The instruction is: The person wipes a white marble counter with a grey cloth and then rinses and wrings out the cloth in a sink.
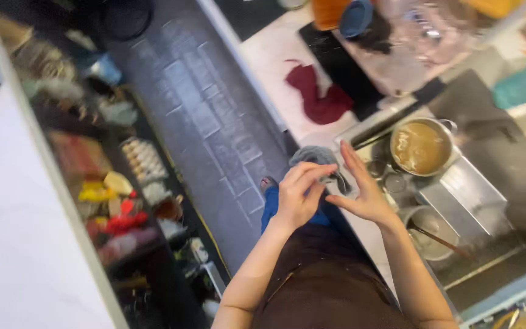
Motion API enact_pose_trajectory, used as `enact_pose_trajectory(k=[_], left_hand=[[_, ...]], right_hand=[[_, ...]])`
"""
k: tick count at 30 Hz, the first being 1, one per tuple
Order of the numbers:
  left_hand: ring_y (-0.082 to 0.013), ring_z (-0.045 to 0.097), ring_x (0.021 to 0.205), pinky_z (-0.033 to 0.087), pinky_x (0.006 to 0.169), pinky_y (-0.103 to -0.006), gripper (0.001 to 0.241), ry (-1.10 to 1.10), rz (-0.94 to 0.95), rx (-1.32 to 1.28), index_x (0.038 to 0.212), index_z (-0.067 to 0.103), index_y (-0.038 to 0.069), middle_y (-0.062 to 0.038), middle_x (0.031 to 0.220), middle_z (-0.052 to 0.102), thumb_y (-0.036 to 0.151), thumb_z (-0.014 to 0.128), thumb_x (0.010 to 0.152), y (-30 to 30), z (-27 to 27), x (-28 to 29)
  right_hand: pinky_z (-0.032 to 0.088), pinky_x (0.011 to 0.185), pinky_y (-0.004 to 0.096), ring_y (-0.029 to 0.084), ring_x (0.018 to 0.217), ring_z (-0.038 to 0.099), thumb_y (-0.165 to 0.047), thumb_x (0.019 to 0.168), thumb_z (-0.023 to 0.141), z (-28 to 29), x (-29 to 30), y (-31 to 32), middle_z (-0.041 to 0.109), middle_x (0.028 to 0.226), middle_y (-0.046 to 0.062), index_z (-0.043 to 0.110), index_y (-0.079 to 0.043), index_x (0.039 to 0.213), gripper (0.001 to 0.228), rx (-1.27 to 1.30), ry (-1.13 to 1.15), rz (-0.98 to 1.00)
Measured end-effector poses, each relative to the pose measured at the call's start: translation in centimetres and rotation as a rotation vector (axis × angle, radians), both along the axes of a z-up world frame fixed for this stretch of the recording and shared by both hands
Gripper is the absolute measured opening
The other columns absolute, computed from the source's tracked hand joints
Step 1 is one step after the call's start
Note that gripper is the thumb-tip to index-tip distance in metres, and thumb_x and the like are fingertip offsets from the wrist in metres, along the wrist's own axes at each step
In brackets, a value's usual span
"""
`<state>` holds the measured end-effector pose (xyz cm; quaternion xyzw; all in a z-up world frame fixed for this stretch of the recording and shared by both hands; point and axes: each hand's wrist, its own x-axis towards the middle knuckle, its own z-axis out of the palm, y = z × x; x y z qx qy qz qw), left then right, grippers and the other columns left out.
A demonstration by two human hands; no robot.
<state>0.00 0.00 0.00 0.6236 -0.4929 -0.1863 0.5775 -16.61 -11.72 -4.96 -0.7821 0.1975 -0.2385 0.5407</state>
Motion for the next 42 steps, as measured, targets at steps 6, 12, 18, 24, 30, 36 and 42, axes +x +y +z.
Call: enact_pose_trajectory(k=[6,12,18,24,30,36,42], left_hand=[[-0.0283,0.070,0.114,0.057,0.097,-0.0377,0.028,-0.182,0.261,-0.069,0.115,0.073,0.014,-0.008,0.117,0.067,0.002,0.072,0.090,12.5,3.3,2.2],[-0.0290,0.072,0.113,0.058,0.098,-0.0376,0.029,-0.283,0.761,-0.091,0.110,0.075,0.013,-0.007,0.115,0.073,0.001,0.077,0.084,25.0,4.8,2.9],[-0.0257,0.073,0.104,0.057,0.093,-0.0344,0.024,-0.246,1.175,-0.148,0.103,0.071,0.006,-0.011,0.106,0.074,-0.002,0.077,0.081,41.2,4.9,-1.4],[-0.0128,0.048,0.062,0.037,0.059,-0.0266,0.022,0.000,1.486,0.100,0.098,0.083,0.007,-0.003,0.065,0.052,0.004,0.089,0.077,56.1,1.4,-9.0],[-0.0075,0.052,0.068,0.043,0.060,-0.0236,0.018,0.208,1.951,0.144,0.108,0.081,0.011,-0.001,0.088,0.066,0.018,0.076,0.093,66.7,-0.9,-13.7],[-0.0075,0.065,0.063,0.049,0.058,-0.0208,0.021,0.231,2.020,-0.248,0.120,0.075,0.008,-0.003,0.109,0.074,0.018,0.066,0.103,75.8,5.6,-11.5],[-0.0108,0.066,0.099,0.052,0.081,-0.0233,0.019,-0.081,2.114,-0.164,0.120,0.075,0.006,-0.004,0.117,0.072,0.007,0.067,0.102,77.1,4.0,-13.3]], right_hand=[[0.040,0.123,0.046,0.032,0.138,0.055,-0.009,0.074,0.083,-0.2,10.0,6.4,0.063,0.140,0.012,0.061,-0.005,0.134,0.065,-0.241,-0.170,0.361],[0.053,0.098,0.036,0.029,0.115,0.068,-0.005,0.082,0.079,3.5,15.5,17.5,0.068,0.126,0.014,0.069,-0.001,0.120,0.039,-0.153,-0.140,0.732],[0.054,0.085,0.028,0.018,0.099,0.070,-0.002,0.089,0.072,2.1,18.9,26.8,0.074,0.112,0.010,0.075,-0.004,0.116,0.028,-0.037,0.005,1.009],[0.051,0.077,0.026,0.013,0.087,0.067,-0.002,0.085,0.075,0.8,24.9,37.6,0.078,0.095,0.006,0.079,-0.004,0.108,0.023,-0.016,0.188,1.341],[0.051,0.065,0.028,0.013,0.076,0.065,-0.013,0.095,0.074,4.1,30.7,54.9,0.077,0.086,0.007,0.081,-0.007,0.116,0.024,-0.310,0.375,1.637],[0.054,0.089,0.030,0.014,0.103,0.069,-0.003,0.104,0.067,8.8,34.7,70.5,0.077,0.112,0.009,0.077,-0.006,0.125,0.023,-0.148,-0.204,1.719],[0.056,0.105,0.040,0.030,0.122,0.071,0.008,0.100,0.071,9.3,35.8,73.9,0.075,0.118,0.012,0.077,-0.006,0.117,0.023,-0.304,-0.731,1.701]])
